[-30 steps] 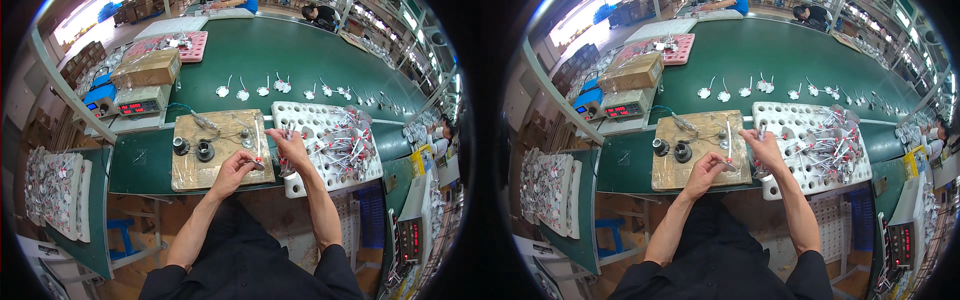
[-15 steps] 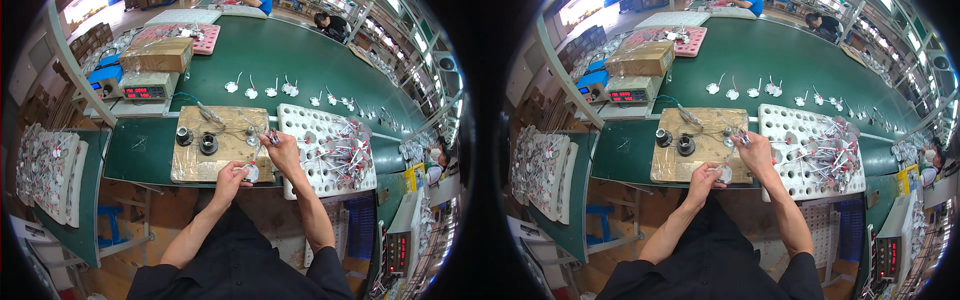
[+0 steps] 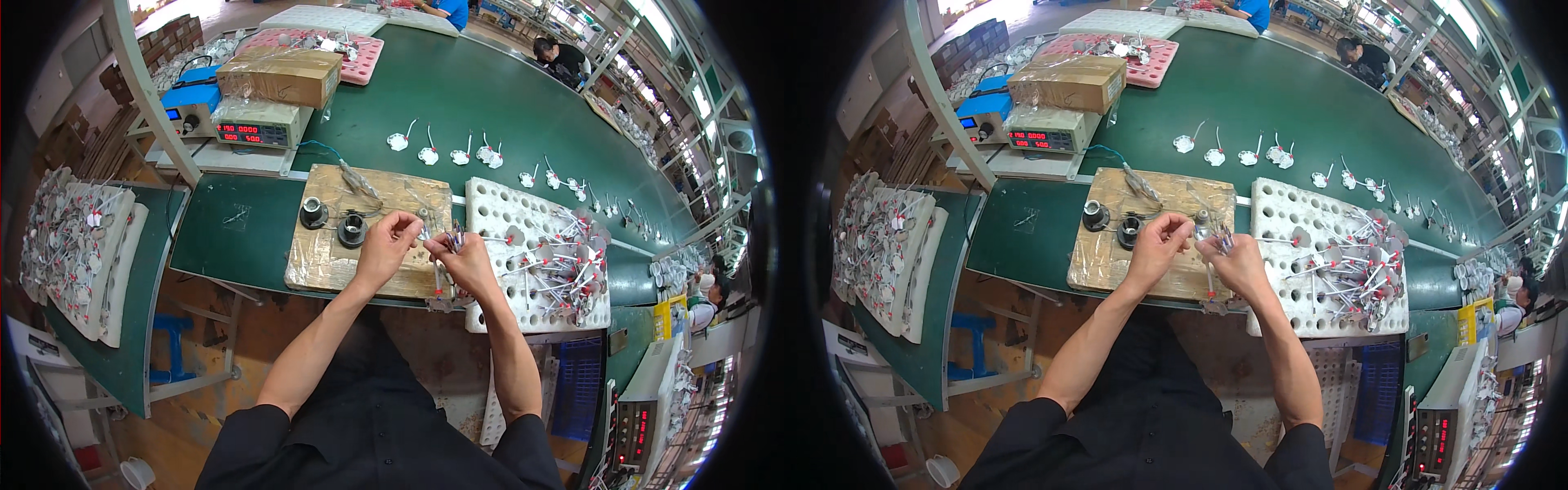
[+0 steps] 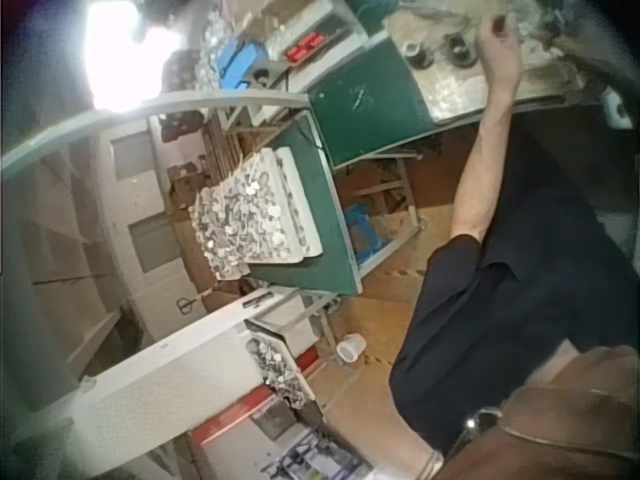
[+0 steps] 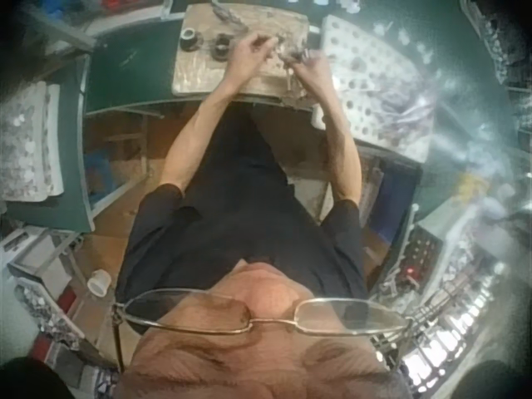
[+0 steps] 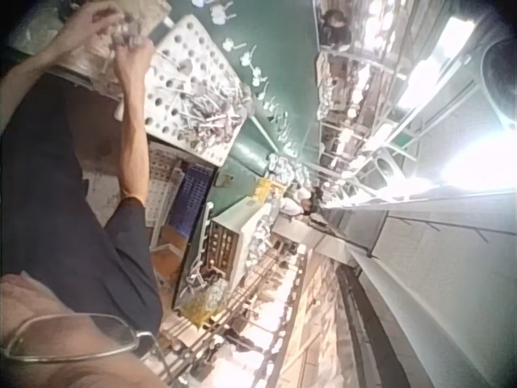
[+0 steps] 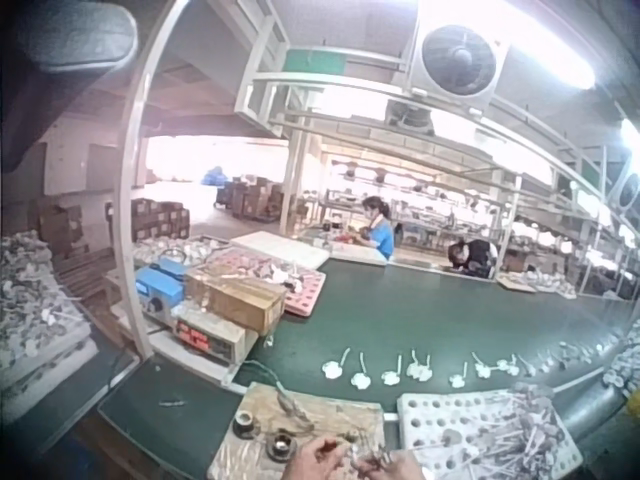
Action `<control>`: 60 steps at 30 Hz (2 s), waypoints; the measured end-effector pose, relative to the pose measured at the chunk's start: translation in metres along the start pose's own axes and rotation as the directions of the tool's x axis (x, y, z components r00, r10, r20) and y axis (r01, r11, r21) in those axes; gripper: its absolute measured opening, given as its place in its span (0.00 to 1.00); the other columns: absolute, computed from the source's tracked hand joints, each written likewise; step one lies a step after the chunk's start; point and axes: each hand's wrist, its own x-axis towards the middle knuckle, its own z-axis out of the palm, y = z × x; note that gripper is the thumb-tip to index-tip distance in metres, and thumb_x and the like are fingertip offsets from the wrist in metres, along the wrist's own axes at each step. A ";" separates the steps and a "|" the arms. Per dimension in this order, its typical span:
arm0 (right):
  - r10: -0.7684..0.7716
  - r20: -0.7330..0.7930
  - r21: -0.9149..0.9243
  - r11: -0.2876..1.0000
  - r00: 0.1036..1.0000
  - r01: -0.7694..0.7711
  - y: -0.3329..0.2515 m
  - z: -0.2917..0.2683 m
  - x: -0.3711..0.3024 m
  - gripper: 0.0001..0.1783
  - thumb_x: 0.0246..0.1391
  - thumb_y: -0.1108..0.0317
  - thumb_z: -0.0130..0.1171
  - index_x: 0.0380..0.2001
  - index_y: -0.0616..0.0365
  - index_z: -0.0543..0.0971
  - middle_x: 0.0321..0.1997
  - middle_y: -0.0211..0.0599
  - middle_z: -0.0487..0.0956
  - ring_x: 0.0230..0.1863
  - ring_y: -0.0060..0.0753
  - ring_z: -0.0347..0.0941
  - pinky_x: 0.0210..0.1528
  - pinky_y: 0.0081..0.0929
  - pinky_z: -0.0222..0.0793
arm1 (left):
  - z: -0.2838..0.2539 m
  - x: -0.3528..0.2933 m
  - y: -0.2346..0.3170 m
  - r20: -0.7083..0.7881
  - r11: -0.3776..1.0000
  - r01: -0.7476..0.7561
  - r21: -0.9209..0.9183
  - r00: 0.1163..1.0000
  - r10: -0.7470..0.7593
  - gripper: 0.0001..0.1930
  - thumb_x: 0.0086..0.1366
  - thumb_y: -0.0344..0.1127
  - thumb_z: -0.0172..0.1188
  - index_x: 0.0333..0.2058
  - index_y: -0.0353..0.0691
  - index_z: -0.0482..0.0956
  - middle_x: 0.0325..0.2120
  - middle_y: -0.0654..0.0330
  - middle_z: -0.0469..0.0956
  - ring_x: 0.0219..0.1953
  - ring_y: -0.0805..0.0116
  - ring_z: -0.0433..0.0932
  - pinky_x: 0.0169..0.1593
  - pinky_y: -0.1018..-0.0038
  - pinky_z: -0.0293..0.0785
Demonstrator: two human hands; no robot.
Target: The person solders wires onto LED circuit boards at an assembly line workstation. This is done by hand using a soldering iron and solder wire.
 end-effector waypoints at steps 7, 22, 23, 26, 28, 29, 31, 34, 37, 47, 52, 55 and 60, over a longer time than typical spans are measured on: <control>0.010 -0.016 -0.003 1.000 1.000 -0.010 0.006 0.003 -0.002 0.12 0.53 0.64 0.66 0.28 0.65 0.84 0.19 0.38 0.80 0.22 0.23 0.74 0.28 0.28 0.69 | 0.004 -0.002 -0.009 0.045 0.984 0.021 -0.179 0.999 -0.013 0.08 0.68 0.35 0.58 0.35 0.35 0.76 0.27 0.66 0.77 0.27 0.81 0.75 0.32 0.82 0.72; 0.113 -0.159 0.221 0.972 0.981 -0.076 0.009 -0.012 0.018 0.12 0.57 0.64 0.63 0.27 0.64 0.82 0.15 0.27 0.75 0.14 0.16 0.69 0.15 0.20 0.62 | -0.006 -0.068 -0.021 0.356 0.963 0.242 -0.120 0.916 -0.186 0.15 0.70 0.33 0.56 0.52 0.35 0.69 0.36 0.60 0.78 0.41 0.75 0.78 0.45 0.77 0.74; 0.104 -0.188 0.214 0.975 0.977 -0.062 0.010 -0.012 0.020 0.12 0.57 0.64 0.63 0.27 0.64 0.82 0.15 0.27 0.75 0.14 0.16 0.69 0.15 0.19 0.62 | -0.004 -0.074 -0.021 0.331 0.969 0.186 -0.163 0.935 -0.124 0.18 0.68 0.29 0.57 0.54 0.36 0.67 0.38 0.60 0.77 0.42 0.76 0.78 0.45 0.78 0.74; 0.067 -0.225 0.130 0.991 0.972 -0.038 0.016 -0.007 0.024 0.12 0.56 0.64 0.64 0.27 0.63 0.83 0.17 0.29 0.77 0.15 0.16 0.70 0.17 0.19 0.63 | -0.001 -0.083 -0.029 0.246 0.934 0.152 -0.324 0.967 -0.072 0.22 0.64 0.22 0.60 0.55 0.35 0.66 0.40 0.60 0.76 0.42 0.76 0.78 0.46 0.80 0.75; 0.009 -0.269 -0.033 0.999 0.963 -0.019 0.024 -0.006 0.027 0.13 0.56 0.62 0.65 0.29 0.62 0.84 0.19 0.31 0.81 0.16 0.15 0.70 0.18 0.20 0.65 | 0.001 -0.084 -0.034 0.159 0.931 0.091 -0.353 0.987 -0.036 0.20 0.63 0.21 0.59 0.53 0.36 0.67 0.41 0.59 0.75 0.41 0.76 0.77 0.46 0.78 0.77; 0.008 -0.270 -0.035 0.999 0.963 -0.018 0.028 -0.005 0.028 0.13 0.56 0.62 0.65 0.29 0.62 0.84 0.19 0.31 0.81 0.16 0.15 0.70 0.18 0.20 0.65 | 0.002 -0.084 -0.035 0.159 0.931 0.090 -0.354 0.987 -0.035 0.20 0.63 0.21 0.59 0.53 0.36 0.67 0.41 0.59 0.75 0.41 0.76 0.77 0.46 0.78 0.77; -0.129 -0.337 -0.153 0.985 0.932 0.081 0.036 -0.003 0.029 0.11 0.51 0.63 0.68 0.25 0.61 0.84 0.16 0.37 0.79 0.16 0.30 0.75 0.23 0.30 0.69 | 0.004 -0.085 -0.035 0.114 0.929 0.083 -0.361 0.993 -0.045 0.16 0.66 0.23 0.58 0.52 0.33 0.70 0.41 0.57 0.78 0.41 0.72 0.81 0.44 0.80 0.78; -0.133 -0.358 -0.214 0.975 0.924 0.057 0.039 0.000 0.029 0.11 0.49 0.62 0.69 0.26 0.60 0.84 0.17 0.39 0.79 0.17 0.35 0.76 0.25 0.32 0.70 | 0.002 -0.085 -0.032 0.096 0.918 0.090 -0.386 0.994 -0.057 0.13 0.66 0.24 0.59 0.49 0.32 0.73 0.40 0.56 0.80 0.40 0.72 0.82 0.41 0.79 0.79; -0.151 -0.367 -0.216 0.974 0.918 0.074 0.036 0.002 0.028 0.11 0.49 0.62 0.69 0.26 0.59 0.83 0.17 0.41 0.79 0.19 0.39 0.76 0.25 0.32 0.70 | 0.004 -0.086 -0.034 0.048 0.937 0.063 -0.342 0.998 -0.049 0.11 0.65 0.25 0.61 0.46 0.31 0.77 0.37 0.57 0.82 0.38 0.73 0.82 0.41 0.80 0.79; -0.088 -0.136 -0.449 0.893 0.987 0.018 0.039 -0.001 0.035 0.11 0.45 0.62 0.68 0.27 0.58 0.84 0.22 0.52 0.79 0.28 0.56 0.78 0.35 0.46 0.73 | 0.009 -0.076 -0.037 -0.013 0.922 0.095 -0.375 0.994 -0.108 0.09 0.65 0.26 0.61 0.43 0.30 0.81 0.35 0.58 0.83 0.36 0.72 0.83 0.38 0.80 0.80; -0.089 -0.105 -0.479 0.877 0.991 0.028 0.032 0.003 0.037 0.10 0.43 0.64 0.67 0.27 0.58 0.84 0.22 0.53 0.79 0.29 0.56 0.78 0.36 0.46 0.74 | 0.007 -0.072 -0.038 -0.055 0.945 0.054 -0.323 0.996 -0.076 0.09 0.66 0.25 0.60 0.43 0.28 0.80 0.35 0.57 0.83 0.38 0.70 0.83 0.40 0.79 0.82; -0.083 -0.117 -0.520 0.854 0.990 0.010 0.028 0.006 0.039 0.10 0.43 0.64 0.67 0.28 0.58 0.84 0.22 0.53 0.79 0.29 0.56 0.78 0.37 0.46 0.74 | 0.007 -0.070 -0.038 -0.084 0.945 0.056 -0.323 0.993 -0.088 0.10 0.66 0.25 0.60 0.44 0.28 0.80 0.36 0.57 0.82 0.37 0.71 0.83 0.40 0.79 0.81; -0.088 -0.115 -0.565 0.825 0.989 0.008 0.025 0.011 0.044 0.10 0.42 0.65 0.66 0.28 0.58 0.84 0.23 0.52 0.79 0.31 0.56 0.78 0.38 0.48 0.74 | 0.008 -0.070 -0.038 -0.121 0.920 0.060 -0.387 0.986 -0.115 0.12 0.64 0.25 0.61 0.46 0.29 0.78 0.36 0.57 0.82 0.34 0.73 0.82 0.40 0.79 0.80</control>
